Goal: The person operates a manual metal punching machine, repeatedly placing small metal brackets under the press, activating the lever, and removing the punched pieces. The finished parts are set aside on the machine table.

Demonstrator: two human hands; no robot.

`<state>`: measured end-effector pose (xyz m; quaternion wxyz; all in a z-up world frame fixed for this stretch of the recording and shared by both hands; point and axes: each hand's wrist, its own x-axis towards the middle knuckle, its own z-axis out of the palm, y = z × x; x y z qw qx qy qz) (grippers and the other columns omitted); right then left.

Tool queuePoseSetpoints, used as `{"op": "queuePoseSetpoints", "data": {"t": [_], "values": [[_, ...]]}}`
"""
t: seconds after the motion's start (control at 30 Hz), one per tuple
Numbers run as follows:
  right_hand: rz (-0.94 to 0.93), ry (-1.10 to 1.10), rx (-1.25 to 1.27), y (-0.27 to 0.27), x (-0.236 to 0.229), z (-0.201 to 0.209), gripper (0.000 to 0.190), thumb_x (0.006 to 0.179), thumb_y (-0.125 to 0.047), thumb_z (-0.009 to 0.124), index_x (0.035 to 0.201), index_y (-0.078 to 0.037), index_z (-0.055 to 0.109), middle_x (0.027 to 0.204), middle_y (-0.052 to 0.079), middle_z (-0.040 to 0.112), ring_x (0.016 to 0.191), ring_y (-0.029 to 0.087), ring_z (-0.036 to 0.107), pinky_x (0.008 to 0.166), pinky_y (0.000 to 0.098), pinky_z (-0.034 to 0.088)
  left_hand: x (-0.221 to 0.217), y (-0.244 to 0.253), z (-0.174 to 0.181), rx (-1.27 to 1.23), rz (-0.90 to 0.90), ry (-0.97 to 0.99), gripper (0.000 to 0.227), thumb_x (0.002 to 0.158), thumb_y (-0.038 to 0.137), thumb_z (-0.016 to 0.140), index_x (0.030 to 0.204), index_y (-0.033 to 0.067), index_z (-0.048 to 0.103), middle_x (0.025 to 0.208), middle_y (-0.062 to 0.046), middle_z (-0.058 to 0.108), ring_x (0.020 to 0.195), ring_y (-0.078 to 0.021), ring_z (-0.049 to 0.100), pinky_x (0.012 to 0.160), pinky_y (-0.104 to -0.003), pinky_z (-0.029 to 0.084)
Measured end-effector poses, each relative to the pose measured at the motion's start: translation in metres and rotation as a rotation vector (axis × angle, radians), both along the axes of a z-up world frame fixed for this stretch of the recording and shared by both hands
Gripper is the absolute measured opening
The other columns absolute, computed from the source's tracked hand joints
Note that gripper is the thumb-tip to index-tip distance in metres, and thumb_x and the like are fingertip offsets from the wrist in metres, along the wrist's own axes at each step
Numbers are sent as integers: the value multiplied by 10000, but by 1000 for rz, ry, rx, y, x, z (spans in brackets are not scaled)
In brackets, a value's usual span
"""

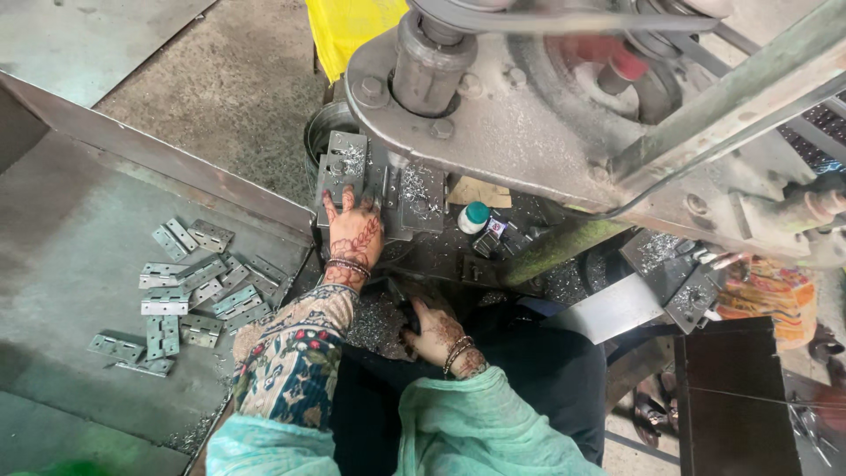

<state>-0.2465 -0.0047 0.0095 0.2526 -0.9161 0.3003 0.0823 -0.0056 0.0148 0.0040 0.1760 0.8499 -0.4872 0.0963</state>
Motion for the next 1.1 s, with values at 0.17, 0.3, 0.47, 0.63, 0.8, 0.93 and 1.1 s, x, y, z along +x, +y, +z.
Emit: {"op": "queuePoseSetpoints", "data": {"t": [0.17, 0.3, 0.47, 0.63, 0.8, 0.93, 1.1], "values": [[-21, 9, -21, 7, 3, 3, 755, 823, -330, 727, 1466, -70, 430, 1209, 243, 683, 1108, 433, 652, 941, 505, 525, -27, 48, -1, 27, -72, 72, 298, 900, 233, 622, 1141, 117, 752, 1342, -44, 664, 1421, -357, 448, 1236, -664, 133], [-57, 78, -14, 6, 2, 7, 756, 836, -358, 720, 1488, -109, 429, 1165, 239, 706, 1106, 425, 667, 967, 503, 526, -29, 56, -6, -88, -111, -44, 365, 882, 183, 598, 1207, 91, 736, 1327, -75, 661, 1379, -372, 466, 1210, -666, 181], [-44, 38, -32, 9, 2, 8, 740, 850, -366, 716, 1491, -135, 427, 1282, 217, 657, 1171, 418, 631, 977, 499, 514, -22, 42, -6, -35, -131, -134, 394, 886, 151, 566, 1238, 64, 720, 1341, -75, 634, 1404, -365, 445, 1195, -657, 212], [-11, -43, -113, 7, -1, 14, 722, 829, -370, 716, 1468, -163, 454, 1354, 178, 596, 1228, 386, 587, 981, 480, 498, -21, 49, 7, -259, -194, -78, 319, 874, 184, 613, 1140, 70, 749, 1306, -109, 675, 1338, -353, 496, 1184, -629, 247], [-143, -587, -33, -13, 15, 15, 538, 871, -198, 758, 1376, -118, 591, 1210, 139, 692, 994, 258, 712, 824, 349, 589, -19, 66, 19, -479, -200, 251, 304, 835, 176, 664, 1101, 65, 761, 1189, -130, 739, 1238, -335, 592, 1126, -500, 378], [-226, -935, 168, -39, 38, 9, 489, 874, -32, 777, 1335, -77, 622, 1138, 88, 738, 905, 118, 712, 768, 240, 585, -9, 56, 23, -538, -283, 613, 264, 883, 180, 662, 1110, 99, 768, 1121, -111, 752, 1152, -328, 654, 1055, -426, 485], [-296, -925, -9, -62, 70, 19, 317, 921, -53, 766, 1226, -90, 689, 1018, 74, 725, 852, 149, 700, 760, 277, 575, 3, 38, 24, -651, -155, 481, 351, 820, 157, 710, 1163, 107, 773, 1206, -90, 743, 1207, -336, 599, 1061, -473, 424]]}}
